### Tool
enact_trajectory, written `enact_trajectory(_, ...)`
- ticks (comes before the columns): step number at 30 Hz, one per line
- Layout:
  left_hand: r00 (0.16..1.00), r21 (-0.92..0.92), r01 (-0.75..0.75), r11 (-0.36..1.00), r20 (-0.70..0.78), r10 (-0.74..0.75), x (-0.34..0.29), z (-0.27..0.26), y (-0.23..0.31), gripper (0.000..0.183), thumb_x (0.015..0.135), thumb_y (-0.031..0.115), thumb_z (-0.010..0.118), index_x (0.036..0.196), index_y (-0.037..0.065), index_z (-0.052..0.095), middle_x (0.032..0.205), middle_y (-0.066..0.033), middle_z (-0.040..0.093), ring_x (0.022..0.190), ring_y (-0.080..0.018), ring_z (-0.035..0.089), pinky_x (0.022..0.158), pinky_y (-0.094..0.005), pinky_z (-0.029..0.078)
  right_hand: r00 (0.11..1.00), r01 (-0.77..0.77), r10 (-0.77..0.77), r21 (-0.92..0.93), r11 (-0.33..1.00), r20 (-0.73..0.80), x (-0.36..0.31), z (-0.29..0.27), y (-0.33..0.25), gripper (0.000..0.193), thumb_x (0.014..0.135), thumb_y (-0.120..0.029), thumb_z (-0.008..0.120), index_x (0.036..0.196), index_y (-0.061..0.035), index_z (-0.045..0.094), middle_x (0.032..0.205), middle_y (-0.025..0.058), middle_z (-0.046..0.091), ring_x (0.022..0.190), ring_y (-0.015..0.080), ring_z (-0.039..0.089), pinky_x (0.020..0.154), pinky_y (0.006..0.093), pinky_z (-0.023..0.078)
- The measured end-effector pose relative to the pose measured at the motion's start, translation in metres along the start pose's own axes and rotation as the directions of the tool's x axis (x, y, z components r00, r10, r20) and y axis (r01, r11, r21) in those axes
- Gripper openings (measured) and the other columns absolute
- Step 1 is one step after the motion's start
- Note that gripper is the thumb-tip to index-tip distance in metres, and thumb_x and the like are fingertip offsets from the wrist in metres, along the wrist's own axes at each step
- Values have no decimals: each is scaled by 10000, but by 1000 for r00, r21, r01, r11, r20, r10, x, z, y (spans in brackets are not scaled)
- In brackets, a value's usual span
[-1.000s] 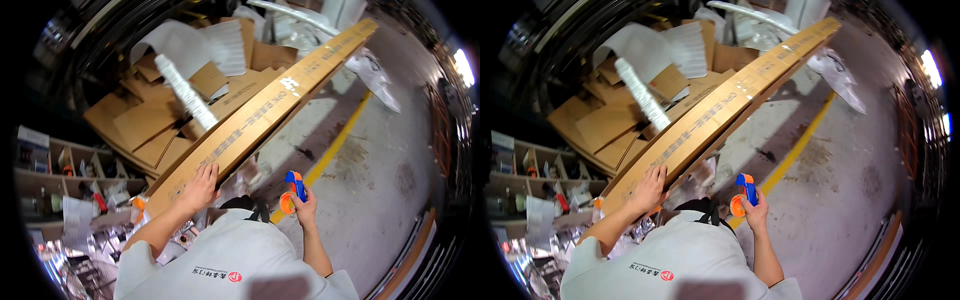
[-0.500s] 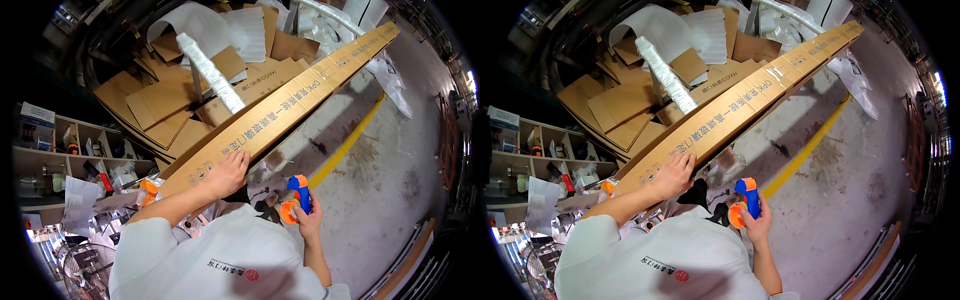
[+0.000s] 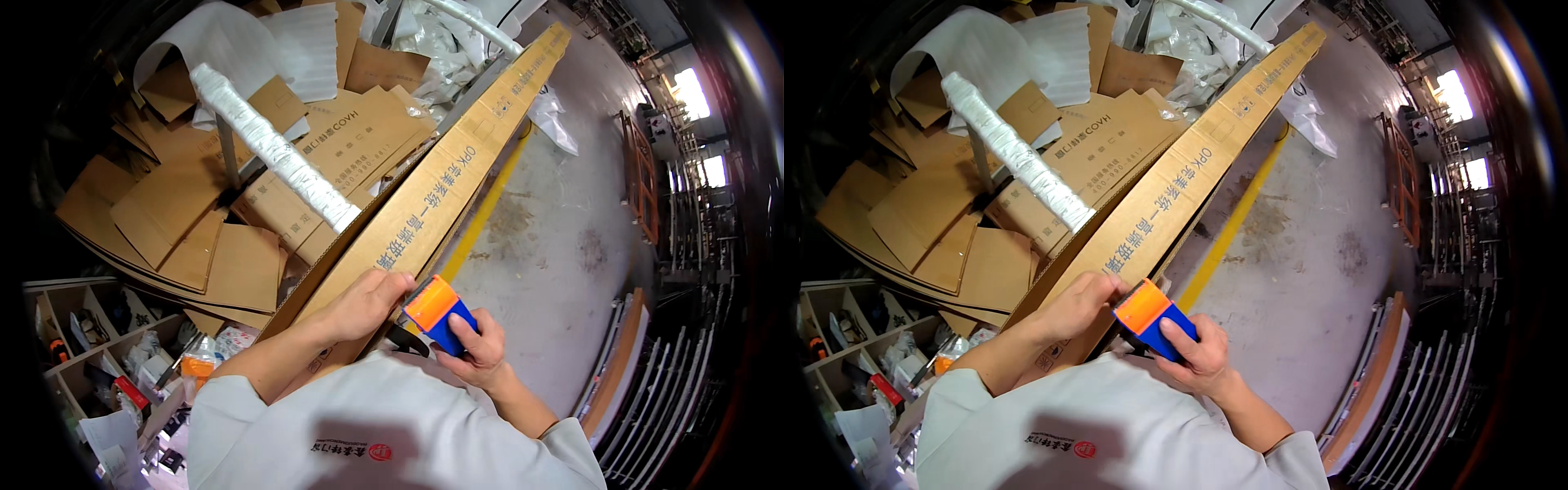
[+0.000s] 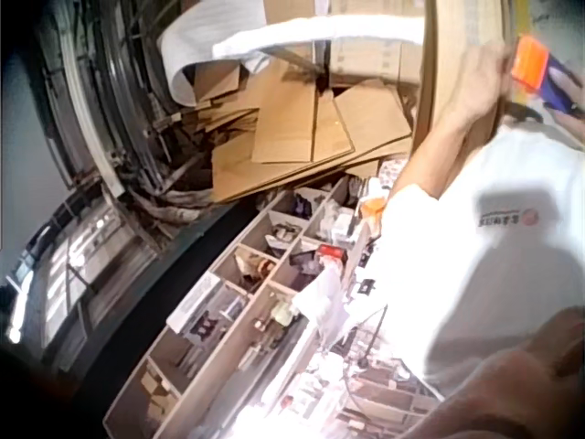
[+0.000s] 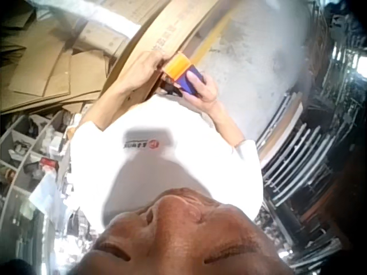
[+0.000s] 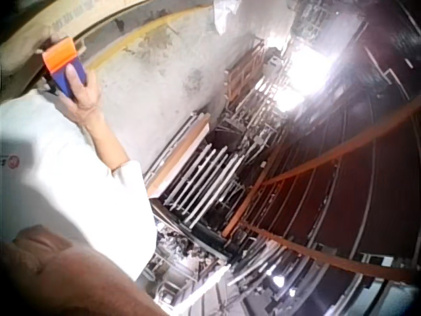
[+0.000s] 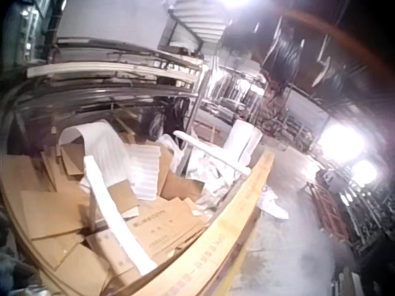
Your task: The person seals a long cardboard box using a tape dispenser, applying tape along the top seams and the ends.
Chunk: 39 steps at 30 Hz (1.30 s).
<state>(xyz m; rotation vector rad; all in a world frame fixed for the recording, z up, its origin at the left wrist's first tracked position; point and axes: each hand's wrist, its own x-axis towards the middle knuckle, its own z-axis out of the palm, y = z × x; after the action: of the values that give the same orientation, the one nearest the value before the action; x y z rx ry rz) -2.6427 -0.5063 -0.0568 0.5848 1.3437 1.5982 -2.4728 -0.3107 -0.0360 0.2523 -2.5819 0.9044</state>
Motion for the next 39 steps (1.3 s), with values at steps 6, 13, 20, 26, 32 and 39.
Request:
enact_trajectory(6,997,-84,75,994,20,-73,-17,-1,7,390,1084,226,453,984,-57,702,875,-18,682,842,-72,569,775,-284,499,985,92,-88,-17,996,147,8,-3,4,697,657,-200,860,1326,-145,670,857,118,590,670,269,579,560,377,468)
enact_trajectory(13,958,-308,225,925,-101,-267,-44,31,17,476,1082,333,454,908,-17,725,807,-34,679,766,-87,552,755,-298,497,972,140,-165,156,978,164,5,-8,6,811,662,-169,875,1421,-137,590,877,129,588,670,261,569,557,362,461)
enact_trajectory(20,950,-429,-1,903,-282,-133,-49,-11,-2,295,1011,197,621,890,-24,774,808,-48,733,762,-106,634,745,-267,511,940,76,-139,205,976,311,47,-5,-2,829,658,-132,889,1431,-134,590,873,128,589,660,248,568,550,350,460)
enact_trajectory(26,866,-351,-363,863,-468,174,-54,-237,-72,347,990,167,609,718,-32,696,657,-105,658,599,-182,615,563,-287,479,771,-93,93,-33,995,630,133,-4,-23,698,753,-212,835,1410,-139,612,784,163,536,590,301,581,522,398,501)
enact_trajectory(32,955,-663,12,749,-214,-205,2,-258,-262,384,991,240,634,682,13,667,669,-90,626,591,-177,567,563,-303,441,364,-154,363,-328,932,858,244,77,-46,702,780,-182,817,1423,-49,567,791,227,596,635,389,617,632,437,532)
enact_trajectory(39,989,-549,142,824,104,-101,44,-102,-325,346,980,238,605,794,-38,698,700,-13,643,641,-127,566,586,-334,448,184,4,451,-459,888,874,245,67,-62,704,806,-259,804,1448,-103,562,751,201,567,564,353,623,523,453,531)
